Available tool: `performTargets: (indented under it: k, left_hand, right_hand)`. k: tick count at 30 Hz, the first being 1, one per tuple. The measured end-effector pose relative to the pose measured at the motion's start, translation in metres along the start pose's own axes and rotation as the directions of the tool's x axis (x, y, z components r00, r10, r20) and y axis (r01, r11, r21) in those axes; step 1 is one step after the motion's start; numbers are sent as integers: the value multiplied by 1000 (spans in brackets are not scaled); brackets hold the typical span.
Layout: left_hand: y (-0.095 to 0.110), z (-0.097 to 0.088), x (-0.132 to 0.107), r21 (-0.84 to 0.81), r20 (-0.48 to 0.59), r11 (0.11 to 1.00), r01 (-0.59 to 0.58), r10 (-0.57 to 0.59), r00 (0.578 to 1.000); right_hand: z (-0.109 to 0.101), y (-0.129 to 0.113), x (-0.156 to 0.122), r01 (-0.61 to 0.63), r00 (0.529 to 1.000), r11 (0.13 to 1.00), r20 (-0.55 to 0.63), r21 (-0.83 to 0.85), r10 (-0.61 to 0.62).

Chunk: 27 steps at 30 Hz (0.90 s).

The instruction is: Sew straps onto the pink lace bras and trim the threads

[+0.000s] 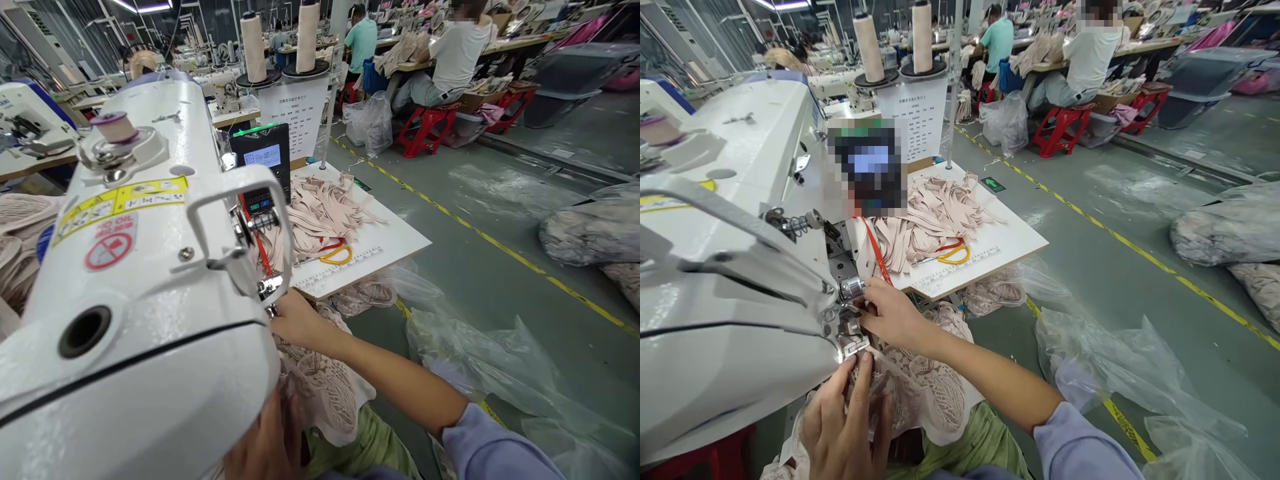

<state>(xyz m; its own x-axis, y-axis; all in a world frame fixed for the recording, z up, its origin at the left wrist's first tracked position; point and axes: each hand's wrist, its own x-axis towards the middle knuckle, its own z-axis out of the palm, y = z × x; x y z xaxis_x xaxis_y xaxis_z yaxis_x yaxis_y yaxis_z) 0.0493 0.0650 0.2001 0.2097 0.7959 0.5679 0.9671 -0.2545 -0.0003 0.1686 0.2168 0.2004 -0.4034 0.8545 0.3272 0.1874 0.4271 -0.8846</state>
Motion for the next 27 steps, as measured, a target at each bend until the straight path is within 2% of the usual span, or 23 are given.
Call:
performTargets:
  k: [3,6,7,9,11,13,15,17,20,24,27]
  left_hand:
    - [-9,2,-6,-70,-41,996,50,-53,998]
    - [-30,6,-15,-169,-109,976,138,-157,981]
    - [-38,8,-18,-206,-92,962,180,-202,975]
    - [-54,12,-24,-281,19,914,293,-300,954]
    - [-65,17,-28,-367,156,819,440,-413,897]
    - [-70,20,-29,-417,274,692,589,-523,807]
    - [-71,22,-26,-428,362,586,688,-587,724]
    - [-70,20,-21,-429,420,527,733,-602,679]
    - [-65,14,-12,-421,480,478,771,-604,636]
    - [-59,6,-6,-392,464,489,779,-626,626]
    - [-57,4,-7,-414,472,456,788,-633,614]
  right_hand:
    - [1,2,1,15,1000,1000,-15,1,-15]
    - [3,3,2,37,999,999,-38,-24,-38]
    - [3,4,2,41,998,999,-42,-26,-42]
    - [4,4,1,41,998,999,-52,-28,-42]
    - [5,3,1,37,997,999,-68,-19,-39]
    - [7,3,1,28,997,1000,-76,-12,-29]
    - [8,2,0,20,997,1000,-77,-15,-21]
    - [9,2,1,27,996,999,-79,-20,-29]
    - [8,3,0,37,996,999,-80,-6,-37]
    - [6,4,-1,39,995,999,-92,11,-38]
    - [5,3,-2,35,996,999,-80,17,-33]
